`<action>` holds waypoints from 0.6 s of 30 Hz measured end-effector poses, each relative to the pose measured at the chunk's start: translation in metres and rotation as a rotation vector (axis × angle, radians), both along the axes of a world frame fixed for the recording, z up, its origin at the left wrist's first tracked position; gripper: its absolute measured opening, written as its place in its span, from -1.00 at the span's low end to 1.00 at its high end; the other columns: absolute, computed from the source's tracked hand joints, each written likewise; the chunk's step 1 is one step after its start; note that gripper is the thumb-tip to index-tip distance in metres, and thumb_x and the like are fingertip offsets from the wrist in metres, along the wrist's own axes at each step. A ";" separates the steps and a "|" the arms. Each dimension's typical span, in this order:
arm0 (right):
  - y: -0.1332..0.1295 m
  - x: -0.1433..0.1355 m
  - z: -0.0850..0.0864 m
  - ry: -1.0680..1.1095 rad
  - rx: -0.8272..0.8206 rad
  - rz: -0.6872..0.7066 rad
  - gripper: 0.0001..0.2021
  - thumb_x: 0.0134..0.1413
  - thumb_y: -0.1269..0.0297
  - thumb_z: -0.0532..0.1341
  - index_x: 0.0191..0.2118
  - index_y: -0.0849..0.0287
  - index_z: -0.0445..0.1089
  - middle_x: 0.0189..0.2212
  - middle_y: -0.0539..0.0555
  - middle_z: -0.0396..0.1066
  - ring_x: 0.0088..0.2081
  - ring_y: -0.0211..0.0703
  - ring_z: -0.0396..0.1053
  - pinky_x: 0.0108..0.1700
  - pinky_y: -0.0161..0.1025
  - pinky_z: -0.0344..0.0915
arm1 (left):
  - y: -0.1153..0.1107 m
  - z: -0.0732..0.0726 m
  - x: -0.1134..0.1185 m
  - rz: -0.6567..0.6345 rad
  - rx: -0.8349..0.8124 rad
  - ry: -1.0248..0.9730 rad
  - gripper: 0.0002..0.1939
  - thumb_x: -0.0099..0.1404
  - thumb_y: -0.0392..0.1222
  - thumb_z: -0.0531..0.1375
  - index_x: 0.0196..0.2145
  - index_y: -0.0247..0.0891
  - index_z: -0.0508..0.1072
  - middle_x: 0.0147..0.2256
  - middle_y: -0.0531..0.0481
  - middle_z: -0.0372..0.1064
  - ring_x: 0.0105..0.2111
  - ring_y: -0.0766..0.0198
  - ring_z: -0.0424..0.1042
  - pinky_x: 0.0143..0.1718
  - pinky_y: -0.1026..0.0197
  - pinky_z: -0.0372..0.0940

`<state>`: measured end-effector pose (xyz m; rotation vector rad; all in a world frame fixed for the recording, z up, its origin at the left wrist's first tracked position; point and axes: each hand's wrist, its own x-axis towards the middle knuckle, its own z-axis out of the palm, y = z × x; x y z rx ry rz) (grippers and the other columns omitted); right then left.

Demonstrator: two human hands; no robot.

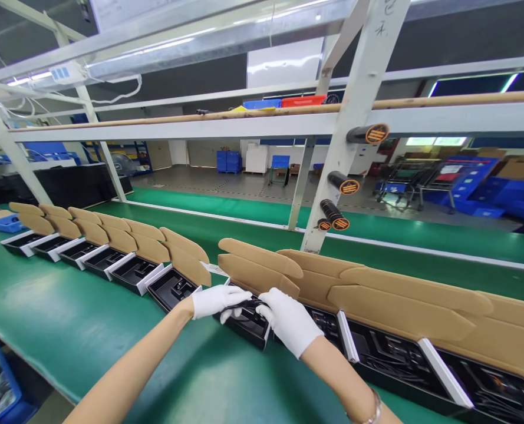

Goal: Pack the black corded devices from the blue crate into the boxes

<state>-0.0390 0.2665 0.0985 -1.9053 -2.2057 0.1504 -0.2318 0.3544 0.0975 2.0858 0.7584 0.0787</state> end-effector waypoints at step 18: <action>0.024 -0.020 -0.033 -0.272 -0.287 0.040 -0.84 -0.03 0.22 0.34 -0.42 0.22 0.58 -0.38 0.28 0.55 -0.26 0.20 0.53 -0.21 -0.03 0.37 | 0.022 -0.061 0.022 -0.157 0.619 0.364 -0.56 0.26 0.23 0.15 -0.35 -0.17 0.61 -0.32 -0.10 0.53 -0.28 0.04 0.48 -0.25 0.11 0.31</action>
